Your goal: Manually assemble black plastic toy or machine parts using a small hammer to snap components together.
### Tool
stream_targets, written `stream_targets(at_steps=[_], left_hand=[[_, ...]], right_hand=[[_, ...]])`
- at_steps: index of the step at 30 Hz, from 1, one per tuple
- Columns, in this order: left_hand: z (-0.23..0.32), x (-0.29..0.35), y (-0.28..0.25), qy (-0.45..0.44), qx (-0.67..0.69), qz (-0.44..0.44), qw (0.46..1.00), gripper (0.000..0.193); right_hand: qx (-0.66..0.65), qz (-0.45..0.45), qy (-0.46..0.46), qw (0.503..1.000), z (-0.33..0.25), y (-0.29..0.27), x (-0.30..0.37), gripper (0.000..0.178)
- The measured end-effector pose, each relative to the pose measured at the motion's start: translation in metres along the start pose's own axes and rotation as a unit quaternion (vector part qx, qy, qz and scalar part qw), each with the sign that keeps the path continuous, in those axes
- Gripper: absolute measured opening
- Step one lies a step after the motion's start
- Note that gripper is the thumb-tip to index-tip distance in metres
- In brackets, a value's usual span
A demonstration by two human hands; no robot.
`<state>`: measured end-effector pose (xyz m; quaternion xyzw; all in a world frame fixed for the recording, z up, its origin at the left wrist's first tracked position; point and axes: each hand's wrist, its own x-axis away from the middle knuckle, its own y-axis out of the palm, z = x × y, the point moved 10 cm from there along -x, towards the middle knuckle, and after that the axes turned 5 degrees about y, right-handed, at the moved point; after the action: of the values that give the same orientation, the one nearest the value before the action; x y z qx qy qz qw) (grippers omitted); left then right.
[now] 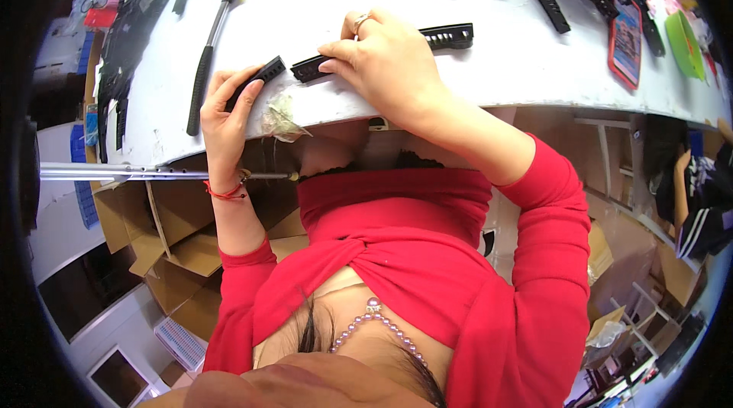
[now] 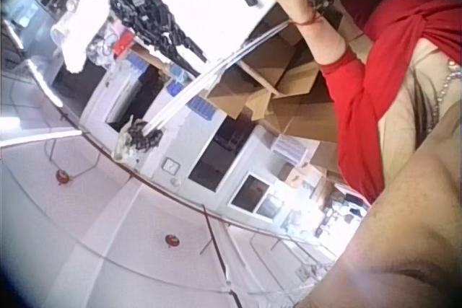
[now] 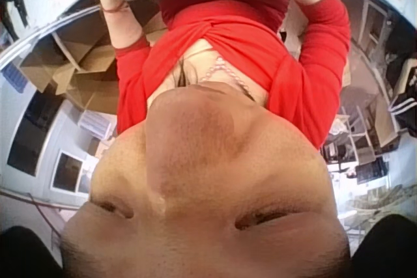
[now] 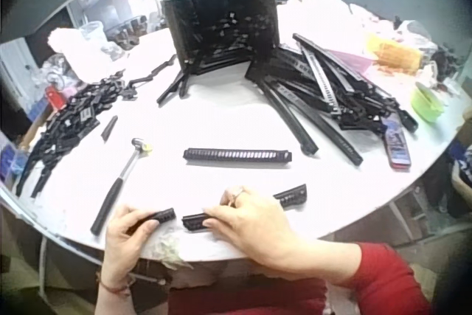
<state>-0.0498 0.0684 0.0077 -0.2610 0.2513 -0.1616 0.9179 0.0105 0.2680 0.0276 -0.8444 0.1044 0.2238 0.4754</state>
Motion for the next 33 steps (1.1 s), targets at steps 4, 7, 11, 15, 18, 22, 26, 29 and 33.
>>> stream_targets(at_steps=[4,7,11,15,18,22,26,29,33], left_hand=[[0.001,-0.004,-0.001,-0.030,0.026,-0.051,0.998,0.021],[-0.003,-0.006,-0.001,-0.045,0.042,-0.066,0.996,0.020],[0.002,-0.010,0.001,-0.035,0.043,-0.066,0.996,0.020],[0.023,0.000,-0.004,0.076,-0.112,-0.023,0.991,0.024],[0.026,0.004,-0.005,0.094,-0.099,-0.027,0.990,0.024],[0.016,0.009,-0.007,0.041,-0.031,-0.016,0.999,0.017],[0.022,0.014,-0.002,-0.008,0.027,-0.038,0.999,0.014],[0.022,0.019,0.007,-0.013,0.007,-0.073,0.997,0.020],[0.010,0.025,-0.001,-0.092,0.058,0.015,0.994,0.029]], right_hand=[[-0.018,0.032,0.027,0.999,0.000,0.000,-0.004,0.015],[-0.021,0.037,0.051,0.998,-0.001,0.002,-0.003,0.015],[-0.032,0.033,0.051,0.998,-0.007,0.005,-0.003,0.014],[-0.028,0.030,0.060,0.997,-0.008,0.004,-0.001,0.013],[-0.030,0.042,0.058,0.997,-0.008,0.003,0.001,0.013],[-0.031,0.069,0.042,0.996,-0.010,-0.001,0.004,0.013],[-0.024,0.076,0.039,0.996,-0.009,-0.001,0.006,0.014],[-0.015,0.090,0.034,0.995,-0.008,-0.001,0.007,0.014],[-0.014,0.093,0.033,0.995,-0.008,0.001,0.007,0.014]])
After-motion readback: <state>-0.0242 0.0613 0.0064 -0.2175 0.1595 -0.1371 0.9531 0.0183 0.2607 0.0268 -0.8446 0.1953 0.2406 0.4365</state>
